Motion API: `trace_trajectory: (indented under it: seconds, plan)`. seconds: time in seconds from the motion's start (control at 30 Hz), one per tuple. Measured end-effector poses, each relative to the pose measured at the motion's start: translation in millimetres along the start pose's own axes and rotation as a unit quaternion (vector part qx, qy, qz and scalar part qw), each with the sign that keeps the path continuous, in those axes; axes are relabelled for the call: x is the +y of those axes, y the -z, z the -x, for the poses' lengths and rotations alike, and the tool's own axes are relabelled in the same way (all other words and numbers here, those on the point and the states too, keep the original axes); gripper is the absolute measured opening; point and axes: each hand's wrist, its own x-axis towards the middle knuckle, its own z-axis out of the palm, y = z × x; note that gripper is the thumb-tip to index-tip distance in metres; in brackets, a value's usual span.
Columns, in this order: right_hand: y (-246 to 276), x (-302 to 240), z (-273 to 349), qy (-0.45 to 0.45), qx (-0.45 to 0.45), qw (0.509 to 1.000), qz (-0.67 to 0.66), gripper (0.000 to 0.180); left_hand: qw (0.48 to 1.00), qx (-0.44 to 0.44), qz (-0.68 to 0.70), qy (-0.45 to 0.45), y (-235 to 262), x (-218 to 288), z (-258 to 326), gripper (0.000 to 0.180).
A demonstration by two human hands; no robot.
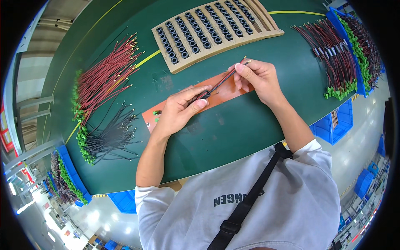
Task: The person assembles wire harnesses by inserting red and black wires into a cylindrical component and securing them with a green connector. The person repeatedly picks wires from piles on the table, aligns them, and places the finished units into a blue bin.
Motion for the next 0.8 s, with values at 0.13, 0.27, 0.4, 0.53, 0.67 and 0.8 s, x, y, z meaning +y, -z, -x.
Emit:
trace_trajectory:
  seconds: [0.13,0.27,0.4,0.53,0.67,0.8]
  plan:
    - [-2.5,1.1,2.9,0.033,0.006,0.999,0.010,0.029,0.998,0.012,0.063,0.016,-4.9,-6.8,-0.1,0.032]
    - [-3.8,5.3,4.4,0.026,0.009,1.000,-0.008,0.030,0.999,0.018,0.028,-0.015,-3.8,-13.5,-0.5,0.032]
    - [-3.8,6.8,4.7,0.024,0.018,1.000,0.003,0.031,1.000,0.021,0.014,0.001,-5.3,-7.6,-0.6,0.032]
    - [-8.3,5.7,1.2,0.015,0.035,0.999,0.018,0.032,0.999,0.010,-0.019,-0.024,-9.8,-3.9,3.2,0.030]
    - [-8.8,5.1,0.4,-0.010,0.019,1.000,0.019,0.031,0.993,-0.008,-0.090,-0.079,-13.2,-2.4,5.1,0.029]
    - [-1.7,3.7,-1.2,-0.013,-0.003,1.000,0.004,0.030,0.999,0.009,-0.033,-0.009,-10.5,0.5,2.2,0.031]
